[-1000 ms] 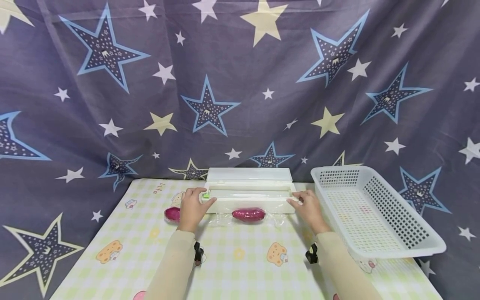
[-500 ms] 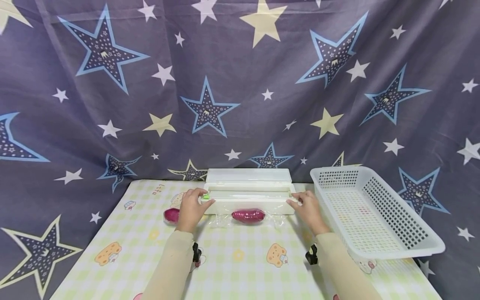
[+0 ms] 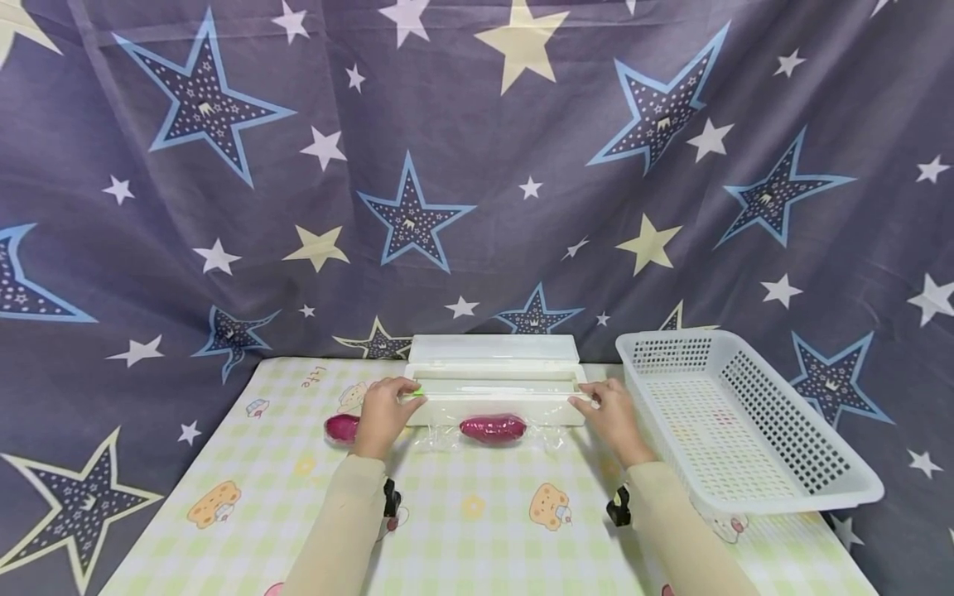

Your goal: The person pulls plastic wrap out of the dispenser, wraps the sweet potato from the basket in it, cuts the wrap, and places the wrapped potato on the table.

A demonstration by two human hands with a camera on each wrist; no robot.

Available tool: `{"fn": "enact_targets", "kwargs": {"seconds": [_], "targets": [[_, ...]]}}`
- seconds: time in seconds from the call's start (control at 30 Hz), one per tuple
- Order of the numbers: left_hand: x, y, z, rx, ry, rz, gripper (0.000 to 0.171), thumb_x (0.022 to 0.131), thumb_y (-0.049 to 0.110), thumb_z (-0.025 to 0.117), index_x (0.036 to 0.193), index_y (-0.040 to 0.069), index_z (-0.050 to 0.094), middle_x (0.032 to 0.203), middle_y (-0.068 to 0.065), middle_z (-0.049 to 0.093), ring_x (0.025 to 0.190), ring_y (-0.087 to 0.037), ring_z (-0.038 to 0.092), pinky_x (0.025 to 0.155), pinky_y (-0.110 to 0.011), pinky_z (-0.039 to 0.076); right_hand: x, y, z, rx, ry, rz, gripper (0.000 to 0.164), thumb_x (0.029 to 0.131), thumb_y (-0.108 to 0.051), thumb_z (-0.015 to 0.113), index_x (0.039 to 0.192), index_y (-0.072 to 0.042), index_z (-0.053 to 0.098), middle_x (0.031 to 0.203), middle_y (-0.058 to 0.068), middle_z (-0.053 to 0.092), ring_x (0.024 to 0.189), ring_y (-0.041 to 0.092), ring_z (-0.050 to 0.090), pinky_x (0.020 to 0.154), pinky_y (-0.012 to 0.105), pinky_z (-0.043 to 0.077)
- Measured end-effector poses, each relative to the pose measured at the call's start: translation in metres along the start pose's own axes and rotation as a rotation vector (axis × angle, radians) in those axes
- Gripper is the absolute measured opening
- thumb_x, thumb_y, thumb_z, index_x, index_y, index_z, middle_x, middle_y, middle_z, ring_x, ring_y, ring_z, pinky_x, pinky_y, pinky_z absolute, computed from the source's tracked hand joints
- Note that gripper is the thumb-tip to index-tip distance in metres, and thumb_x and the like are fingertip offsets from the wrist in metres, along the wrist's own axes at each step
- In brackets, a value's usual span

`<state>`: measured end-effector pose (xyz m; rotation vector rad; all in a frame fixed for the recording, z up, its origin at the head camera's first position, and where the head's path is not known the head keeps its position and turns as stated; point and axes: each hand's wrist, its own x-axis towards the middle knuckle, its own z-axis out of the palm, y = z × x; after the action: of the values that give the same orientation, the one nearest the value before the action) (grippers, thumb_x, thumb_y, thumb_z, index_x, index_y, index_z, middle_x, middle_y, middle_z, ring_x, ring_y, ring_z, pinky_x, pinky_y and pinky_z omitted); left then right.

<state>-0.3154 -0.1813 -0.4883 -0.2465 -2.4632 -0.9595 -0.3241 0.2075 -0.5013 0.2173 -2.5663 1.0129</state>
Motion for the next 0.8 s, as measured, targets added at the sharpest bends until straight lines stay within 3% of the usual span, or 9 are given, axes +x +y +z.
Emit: {"fn": "enact_targets", "kwargs": {"seconds": [0.33, 0.53, 0.67, 0.8], "targets": [[0.0031, 0.0009, -0.0025, -0.007, -0.055, 0.09, 0.019, 0.08, 0.003, 0.084, 0.097, 0.007, 0.078, 0.094, -0.009, 0.073, 0.091, -0.03, 0.063, 0.083, -0.044, 0.053, 0.0, -0.0006, -0.0003, 0.0, -0.006, 0.007, 0.038, 0.088, -0.021, 0.08, 0.115, 0.004, 0.071, 0.094, 0.011, 0.054, 0.082, 0.025, 0.05, 0.073, 0.039, 0.045], [0.005, -0.0033, -0.0037, -0.006, -0.091, 0.109, 0.019, 0.079, 0.003, 0.084, 0.097, 0.009, 0.079, 0.094, -0.005, 0.073, 0.092, -0.028, 0.064, 0.086, -0.045, 0.051, -0.0005, 0.0004, 0.0015, -0.007, 0.012, -0.011, 0.037, 0.087, -0.02, 0.081, 0.114, 0.004, 0.071, 0.092, 0.01, 0.053, 0.081, 0.024, 0.05, 0.072, 0.038, 0.045], [0.0067, -0.0041, -0.005, -0.008, -0.136, 0.116, 0.02, 0.081, 0.002, 0.082, 0.099, 0.01, 0.079, 0.098, -0.005, 0.073, 0.096, -0.028, 0.064, 0.089, -0.045, 0.051, -0.0006, 0.0005, 0.0018, -0.009, 0.016, -0.024, 0.037, 0.087, -0.02, 0.081, 0.113, 0.004, 0.072, 0.091, 0.01, 0.053, 0.08, 0.023, 0.05, 0.071, 0.038, 0.045], [0.0095, -0.0037, -0.005, -0.001, -0.186, 0.169, 0.023, 0.083, -0.001, 0.079, 0.103, 0.009, 0.079, 0.101, -0.007, 0.073, 0.098, -0.029, 0.065, 0.09, -0.045, 0.052, -0.0006, -0.0001, 0.0014, -0.005, 0.012, -0.027, 0.037, 0.087, -0.02, 0.081, 0.113, 0.004, 0.071, 0.092, 0.011, 0.053, 0.08, 0.024, 0.05, 0.071, 0.038, 0.045]]}}
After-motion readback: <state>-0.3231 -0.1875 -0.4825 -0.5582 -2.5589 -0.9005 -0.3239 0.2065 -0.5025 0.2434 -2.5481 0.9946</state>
